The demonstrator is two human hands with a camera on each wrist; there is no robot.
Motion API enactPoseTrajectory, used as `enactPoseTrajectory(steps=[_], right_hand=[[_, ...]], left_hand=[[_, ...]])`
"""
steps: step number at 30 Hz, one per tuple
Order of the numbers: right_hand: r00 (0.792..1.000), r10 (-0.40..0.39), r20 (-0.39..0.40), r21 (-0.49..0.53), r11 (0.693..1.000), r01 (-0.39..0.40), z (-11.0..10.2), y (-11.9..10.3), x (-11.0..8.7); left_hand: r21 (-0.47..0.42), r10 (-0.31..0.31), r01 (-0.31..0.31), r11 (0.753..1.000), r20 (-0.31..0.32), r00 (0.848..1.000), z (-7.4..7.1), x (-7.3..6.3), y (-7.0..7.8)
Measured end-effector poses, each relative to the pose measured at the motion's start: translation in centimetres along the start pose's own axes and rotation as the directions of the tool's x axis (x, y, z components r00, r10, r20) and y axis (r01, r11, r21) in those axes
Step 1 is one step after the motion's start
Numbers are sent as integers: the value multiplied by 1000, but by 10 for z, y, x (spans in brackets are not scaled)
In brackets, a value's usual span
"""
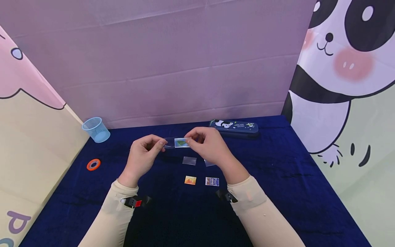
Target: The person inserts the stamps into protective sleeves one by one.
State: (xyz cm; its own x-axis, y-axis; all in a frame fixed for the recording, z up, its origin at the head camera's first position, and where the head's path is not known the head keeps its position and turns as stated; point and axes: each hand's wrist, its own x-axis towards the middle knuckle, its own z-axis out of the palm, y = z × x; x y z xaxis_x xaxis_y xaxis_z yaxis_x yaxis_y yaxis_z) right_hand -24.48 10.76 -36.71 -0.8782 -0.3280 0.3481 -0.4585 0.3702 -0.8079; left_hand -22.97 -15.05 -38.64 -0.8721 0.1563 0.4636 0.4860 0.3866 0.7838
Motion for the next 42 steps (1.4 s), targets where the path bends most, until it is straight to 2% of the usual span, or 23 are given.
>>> enactPoseTrajectory(steps=[9, 19, 22, 27, 30, 42], right_hand=[[1000, -10, -10, 30, 999, 11, 2, 1, 0], [1000, -18, -5, 49, 999, 18, 4, 3, 0], [1000, -17, 5, 48, 999, 17, 5, 3, 0], [1000, -18, 18, 47, 999, 17, 5, 3, 0], [1000, -14, 18, 45, 999, 13, 5, 3, 0], [1000, 10, -23, 45, 999, -9, 3, 2, 1]], left_hand=[[-14, -1, 1, 1000, -3, 1000, 2, 0, 0], [-50, -32, 33, 998, 12, 999, 3, 1, 1], [-50, -39, 39, 998, 14, 999, 3, 1, 6], [-64, -39, 40, 997, 17, 999, 1, -3, 26], [-66, -35, 36, 997, 19, 999, 0, -4, 34], [-83, -37, 36, 996, 0, 999, -1, -4, 34]])
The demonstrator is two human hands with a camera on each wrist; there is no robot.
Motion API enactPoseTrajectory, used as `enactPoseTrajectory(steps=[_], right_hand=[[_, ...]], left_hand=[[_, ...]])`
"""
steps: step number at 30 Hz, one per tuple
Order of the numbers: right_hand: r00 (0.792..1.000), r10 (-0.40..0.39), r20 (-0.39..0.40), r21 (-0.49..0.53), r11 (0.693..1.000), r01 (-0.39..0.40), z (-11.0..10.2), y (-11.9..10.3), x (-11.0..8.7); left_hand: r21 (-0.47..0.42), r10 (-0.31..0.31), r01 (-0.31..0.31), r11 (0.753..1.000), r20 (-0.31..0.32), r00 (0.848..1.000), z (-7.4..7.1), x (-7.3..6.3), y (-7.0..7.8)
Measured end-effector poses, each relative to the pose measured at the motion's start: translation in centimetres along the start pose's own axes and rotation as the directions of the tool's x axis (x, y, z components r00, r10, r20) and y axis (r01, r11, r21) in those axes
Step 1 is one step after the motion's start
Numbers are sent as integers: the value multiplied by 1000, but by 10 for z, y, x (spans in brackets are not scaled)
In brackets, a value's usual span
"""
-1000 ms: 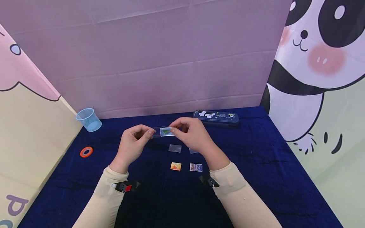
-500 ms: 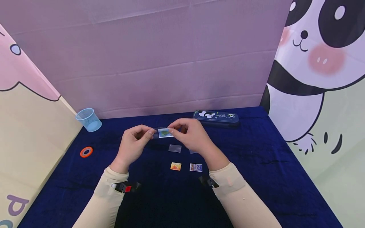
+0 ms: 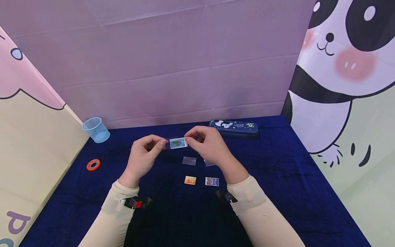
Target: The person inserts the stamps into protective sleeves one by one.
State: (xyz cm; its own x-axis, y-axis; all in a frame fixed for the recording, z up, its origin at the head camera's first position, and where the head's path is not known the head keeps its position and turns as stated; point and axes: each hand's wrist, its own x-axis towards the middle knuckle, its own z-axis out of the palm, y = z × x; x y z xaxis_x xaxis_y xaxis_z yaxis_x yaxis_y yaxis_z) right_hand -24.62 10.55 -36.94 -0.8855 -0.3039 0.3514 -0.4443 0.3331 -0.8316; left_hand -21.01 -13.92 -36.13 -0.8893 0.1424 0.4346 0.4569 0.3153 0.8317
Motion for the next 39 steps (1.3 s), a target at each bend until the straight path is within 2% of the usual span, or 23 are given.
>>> enactPoseTrajectory(steps=[19, 29, 39], right_hand=[[1000, -13, 29, -4, 1000, 13, 2, 2, 1], [1000, -6, 19, 4, 1000, 6, 2, 0, 0], [1000, -4, 31, -2, 1000, 4, 3, -2, 0]], left_hand=[[-8, 55, -55, 998, -1, 998, 3, -1, -2], [-9, 62, -62, 998, -25, 998, 2, -1, 1], [-7, 47, -47, 999, -9, 999, 2, -1, -2]])
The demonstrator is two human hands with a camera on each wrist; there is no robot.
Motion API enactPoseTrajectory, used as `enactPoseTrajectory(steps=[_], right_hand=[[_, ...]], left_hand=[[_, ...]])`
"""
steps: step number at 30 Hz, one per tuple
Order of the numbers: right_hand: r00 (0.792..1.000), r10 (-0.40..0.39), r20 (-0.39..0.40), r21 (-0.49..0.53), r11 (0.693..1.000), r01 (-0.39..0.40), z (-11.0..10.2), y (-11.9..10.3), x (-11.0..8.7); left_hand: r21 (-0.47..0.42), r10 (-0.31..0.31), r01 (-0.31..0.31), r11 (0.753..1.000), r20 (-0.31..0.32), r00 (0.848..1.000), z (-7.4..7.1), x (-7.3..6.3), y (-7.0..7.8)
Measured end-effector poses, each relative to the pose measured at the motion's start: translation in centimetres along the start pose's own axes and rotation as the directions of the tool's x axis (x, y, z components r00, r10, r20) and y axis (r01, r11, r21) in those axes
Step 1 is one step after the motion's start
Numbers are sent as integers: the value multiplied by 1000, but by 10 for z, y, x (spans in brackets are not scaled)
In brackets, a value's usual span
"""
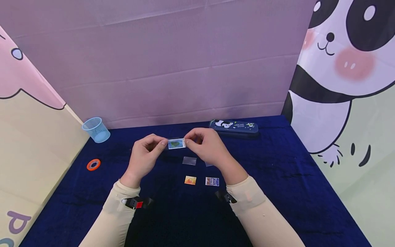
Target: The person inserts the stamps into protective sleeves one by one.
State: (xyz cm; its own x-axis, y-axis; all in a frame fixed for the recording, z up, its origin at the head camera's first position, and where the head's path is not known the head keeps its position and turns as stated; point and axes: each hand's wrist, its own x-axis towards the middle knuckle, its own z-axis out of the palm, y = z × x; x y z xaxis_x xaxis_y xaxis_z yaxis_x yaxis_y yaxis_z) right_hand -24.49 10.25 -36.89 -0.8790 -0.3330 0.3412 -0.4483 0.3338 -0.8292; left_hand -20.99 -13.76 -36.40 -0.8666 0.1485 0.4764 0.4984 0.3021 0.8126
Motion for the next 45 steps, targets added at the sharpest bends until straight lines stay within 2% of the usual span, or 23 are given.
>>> enactPoseTrajectory(steps=[34, 41, 45], right_hand=[[999, -4, 51, 4, 1000, 4, 5, -1, -2], [998, 1, 67, 16, 1000, -2, 6, 0, -1], [998, 6, 66, 13, 1000, -7, 6, 0, -2]], left_hand=[[18, -2, 2, 1000, 14, 1000, 2, -1, 3], [18, 15, -15, 1000, 22, 1000, 3, 3, -31], [23, 17, -17, 1000, 27, 999, 3, 3, -31]])
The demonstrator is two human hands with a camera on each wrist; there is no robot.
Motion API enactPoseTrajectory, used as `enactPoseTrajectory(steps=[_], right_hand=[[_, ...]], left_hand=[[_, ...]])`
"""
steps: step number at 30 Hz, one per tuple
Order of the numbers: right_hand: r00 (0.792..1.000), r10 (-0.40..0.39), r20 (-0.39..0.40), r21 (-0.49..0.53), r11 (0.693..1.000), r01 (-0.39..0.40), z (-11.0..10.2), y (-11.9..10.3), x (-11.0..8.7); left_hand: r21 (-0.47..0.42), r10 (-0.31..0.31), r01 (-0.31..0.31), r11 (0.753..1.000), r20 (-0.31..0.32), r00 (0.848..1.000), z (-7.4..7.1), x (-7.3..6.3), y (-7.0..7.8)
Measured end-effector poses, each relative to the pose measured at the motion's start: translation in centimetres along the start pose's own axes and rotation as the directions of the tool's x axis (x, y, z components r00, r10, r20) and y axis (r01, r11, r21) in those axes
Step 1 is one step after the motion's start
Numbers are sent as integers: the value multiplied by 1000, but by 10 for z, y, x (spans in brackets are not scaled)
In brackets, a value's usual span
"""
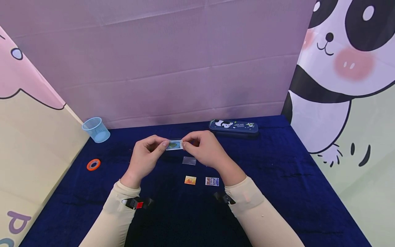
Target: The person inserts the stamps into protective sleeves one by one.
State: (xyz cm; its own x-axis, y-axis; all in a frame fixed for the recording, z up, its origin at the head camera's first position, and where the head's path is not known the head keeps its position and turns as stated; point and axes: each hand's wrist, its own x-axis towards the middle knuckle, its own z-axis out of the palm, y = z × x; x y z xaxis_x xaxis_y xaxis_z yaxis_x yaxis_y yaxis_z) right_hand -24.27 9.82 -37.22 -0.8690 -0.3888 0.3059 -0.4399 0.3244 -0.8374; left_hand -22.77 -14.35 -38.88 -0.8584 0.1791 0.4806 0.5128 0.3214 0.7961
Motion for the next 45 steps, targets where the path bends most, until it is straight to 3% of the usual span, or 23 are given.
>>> enactPoseTrajectory(steps=[17, 45], right_hand=[[999, -5, -44, -13, 1000, 4, -4, -1, -1], [999, -12, -31, -1, 1000, 12, -5, 1, 0]], left_hand=[[8, -15, 15, 1000, -7, 1000, -2, 0, 1], [-10, -23, 23, 1000, -16, 1000, -2, -1, 1]])
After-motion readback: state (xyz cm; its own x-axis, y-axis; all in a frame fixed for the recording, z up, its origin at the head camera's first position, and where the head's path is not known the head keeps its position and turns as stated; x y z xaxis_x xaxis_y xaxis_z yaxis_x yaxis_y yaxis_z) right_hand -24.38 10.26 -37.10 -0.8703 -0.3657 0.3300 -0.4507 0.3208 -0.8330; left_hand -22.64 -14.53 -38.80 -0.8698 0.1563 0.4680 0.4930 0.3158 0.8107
